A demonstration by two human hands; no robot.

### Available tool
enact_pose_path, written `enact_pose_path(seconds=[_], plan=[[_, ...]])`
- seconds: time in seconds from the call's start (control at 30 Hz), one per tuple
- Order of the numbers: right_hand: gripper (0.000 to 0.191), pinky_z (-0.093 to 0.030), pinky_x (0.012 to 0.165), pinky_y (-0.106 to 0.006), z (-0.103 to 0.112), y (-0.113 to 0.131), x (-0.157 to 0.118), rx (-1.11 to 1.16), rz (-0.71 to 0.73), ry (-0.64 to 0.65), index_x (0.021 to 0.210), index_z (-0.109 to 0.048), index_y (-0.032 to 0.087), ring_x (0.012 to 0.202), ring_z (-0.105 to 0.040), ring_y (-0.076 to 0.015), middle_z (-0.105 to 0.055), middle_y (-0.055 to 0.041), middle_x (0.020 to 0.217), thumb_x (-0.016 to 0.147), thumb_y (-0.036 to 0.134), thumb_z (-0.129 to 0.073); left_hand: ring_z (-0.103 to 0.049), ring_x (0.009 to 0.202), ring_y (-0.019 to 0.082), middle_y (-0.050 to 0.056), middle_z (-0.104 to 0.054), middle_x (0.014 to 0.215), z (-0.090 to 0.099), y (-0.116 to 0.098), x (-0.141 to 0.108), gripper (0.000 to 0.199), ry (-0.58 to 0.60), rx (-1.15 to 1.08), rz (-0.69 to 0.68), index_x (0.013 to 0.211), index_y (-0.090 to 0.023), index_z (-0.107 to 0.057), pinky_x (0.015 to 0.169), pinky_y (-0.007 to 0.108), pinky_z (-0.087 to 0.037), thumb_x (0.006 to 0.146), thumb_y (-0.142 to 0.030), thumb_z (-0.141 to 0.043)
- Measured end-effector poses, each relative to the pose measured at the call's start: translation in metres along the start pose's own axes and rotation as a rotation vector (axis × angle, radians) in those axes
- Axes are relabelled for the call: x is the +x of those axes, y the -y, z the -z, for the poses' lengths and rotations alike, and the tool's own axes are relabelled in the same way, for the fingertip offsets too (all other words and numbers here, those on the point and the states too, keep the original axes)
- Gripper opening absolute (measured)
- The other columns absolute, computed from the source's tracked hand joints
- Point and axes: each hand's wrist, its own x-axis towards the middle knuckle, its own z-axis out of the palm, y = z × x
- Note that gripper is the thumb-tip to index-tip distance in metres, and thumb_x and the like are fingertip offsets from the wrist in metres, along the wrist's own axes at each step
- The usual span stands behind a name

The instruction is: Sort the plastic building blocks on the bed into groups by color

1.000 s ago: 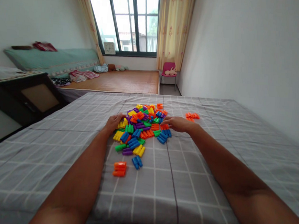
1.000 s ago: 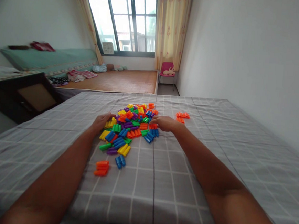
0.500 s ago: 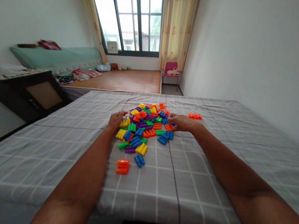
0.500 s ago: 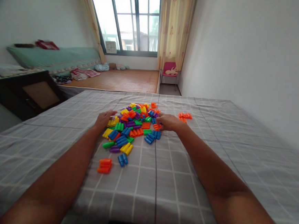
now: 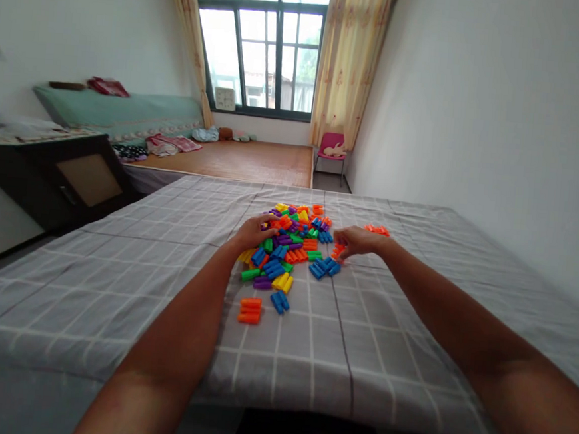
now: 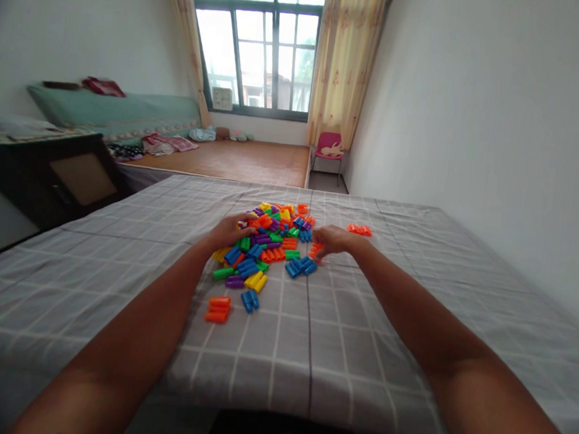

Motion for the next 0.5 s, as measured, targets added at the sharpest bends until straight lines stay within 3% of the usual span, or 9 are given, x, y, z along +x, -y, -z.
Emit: enact_pose_path(seconds=[0.1,0.2,0.27,0.37,0.5], plan=[[0.046,-0.041,0.055,-0.022,0.006,-0.022,-0.026,0.323,-0.145,-0.084,0.083,-0.061,0.018,0.063,-0.055,-0.0119,-0.062,0.0000,0.074,0.063,0.057,-0.073,-0.062,0.102,0.027,0.005,-0.071,0.107,0.001,0.002,0.000,0.042,-0.070,0.118,0.058,0.102,-0.025,-0.072,0.091,0.037,-0.047,0.069,-0.050,-0.069],[0.051,-0.043,0.054,-0.023,0.014,-0.055,-0.065,0.553,-0.353,-0.297,0.085,-0.063,0.015,0.061,-0.055,-0.0123,-0.061,-0.0026,0.068,0.065,0.062,-0.070,-0.065,0.093,0.025,0.005,-0.072,0.101,0.003,-0.003,0.002,0.044,-0.122,0.100,0.114,0.102,-0.024,-0.071,0.084,0.035,-0.050,0.068,-0.051,-0.070],[0.051,-0.044,0.052,-0.024,0.016,-0.076,-0.091,0.570,-0.503,-0.410,0.083,-0.064,0.013,0.057,-0.053,-0.0124,-0.058,-0.0027,0.061,0.068,0.062,-0.069,-0.066,0.086,0.023,0.006,-0.072,0.100,0.003,-0.008,0.004,0.047,-0.127,-0.002,0.121,0.106,-0.022,-0.069,0.078,0.034,-0.051,0.068,-0.050,-0.070],[0.047,-0.043,0.048,-0.025,0.009,-0.096,-0.116,0.496,-0.662,-0.442,0.075,-0.064,0.013,0.052,-0.050,-0.0127,-0.055,-0.0025,0.054,0.073,0.060,-0.064,-0.067,0.086,0.023,0.007,-0.071,0.100,0.001,-0.010,0.005,0.050,-0.107,-0.173,0.113,0.104,-0.018,-0.067,0.075,0.034,-0.053,0.065,-0.049,-0.073],[0.041,-0.044,0.047,-0.025,-0.011,-0.099,-0.109,0.416,-0.757,-0.501,0.078,-0.064,0.013,0.054,-0.055,-0.0151,-0.061,-0.0057,0.057,0.078,0.054,-0.060,-0.067,0.090,0.025,0.008,-0.071,0.099,-0.003,-0.007,0.002,0.051,-0.066,-0.310,0.143,0.098,-0.017,-0.066,0.078,0.037,-0.053,0.058,-0.048,-0.077]])
